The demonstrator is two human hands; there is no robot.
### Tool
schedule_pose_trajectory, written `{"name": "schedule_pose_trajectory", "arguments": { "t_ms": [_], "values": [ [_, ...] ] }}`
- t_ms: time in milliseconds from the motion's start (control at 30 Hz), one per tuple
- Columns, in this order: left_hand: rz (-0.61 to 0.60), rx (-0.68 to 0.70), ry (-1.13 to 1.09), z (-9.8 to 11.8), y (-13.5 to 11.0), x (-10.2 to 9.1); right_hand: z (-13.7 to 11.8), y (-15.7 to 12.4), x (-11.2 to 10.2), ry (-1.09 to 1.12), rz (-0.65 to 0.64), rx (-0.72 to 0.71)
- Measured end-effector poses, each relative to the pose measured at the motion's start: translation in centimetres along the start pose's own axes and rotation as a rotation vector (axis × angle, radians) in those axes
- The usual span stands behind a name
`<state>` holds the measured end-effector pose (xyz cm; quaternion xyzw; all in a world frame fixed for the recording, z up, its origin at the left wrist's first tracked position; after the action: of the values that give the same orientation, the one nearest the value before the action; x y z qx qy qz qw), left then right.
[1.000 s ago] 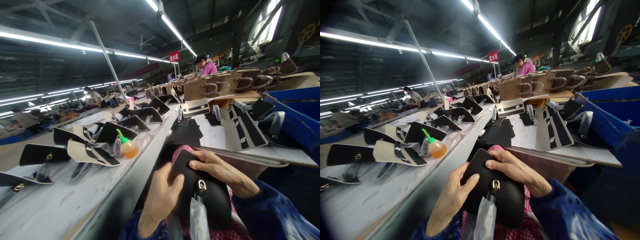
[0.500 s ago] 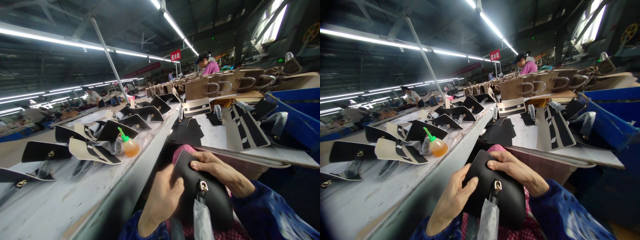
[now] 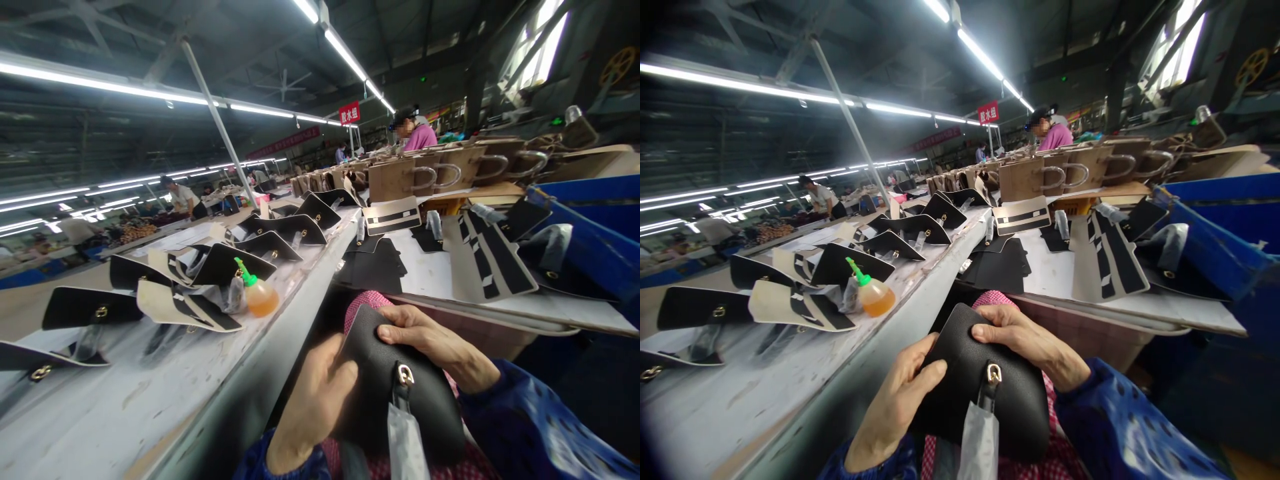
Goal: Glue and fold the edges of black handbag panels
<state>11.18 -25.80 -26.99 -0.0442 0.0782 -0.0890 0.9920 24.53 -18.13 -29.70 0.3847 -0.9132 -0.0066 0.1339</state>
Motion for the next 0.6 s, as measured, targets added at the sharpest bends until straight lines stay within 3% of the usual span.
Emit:
{"name": "schedule_pose_trajectory", "arguments": {
  "t_ms": [133, 300, 367, 467, 533, 600],
  "values": [
    [0.154, 0.007, 0.169, 0.0, -0.8, -1.1, -2.3, 0.1, 0.1, -0.136, 0.093, -0.095],
    [0.410, 0.078, 0.050, 0.5, -1.8, -2.0, -5.9, -1.9, -2.2, -0.407, 0.601, -0.488],
    [0.515, 0.095, -0.034, 0.2, -2.0, -2.6, -6.4, -3.4, -2.1, -0.451, 0.715, -0.584],
    [0.597, 0.118, -0.107, -0.3, -1.9, -3.0, -7.9, -5.7, 0.7, -0.684, 0.693, -0.773],
    [0.619, 0.151, -0.161, -0.7, -1.6, -2.8, -8.7, -6.4, 3.9, -0.836, 0.526, -0.877],
    [0.626, 0.185, -0.250, -1.0, -1.3, -2.3, -8.7, -6.2, 6.5, -0.908, 0.354, -0.888]
  ]
}}
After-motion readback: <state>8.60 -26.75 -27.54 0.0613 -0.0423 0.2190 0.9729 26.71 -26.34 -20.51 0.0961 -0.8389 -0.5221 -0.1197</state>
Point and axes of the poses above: each hand's wrist, its own y-axis towards the middle knuckle, its own x-axis out of the palm, z = x × y, the point moved 6 cm from there along y, towards the middle knuckle, and after that the axes turned 7 degrees about -x, right-handed, at the moved point
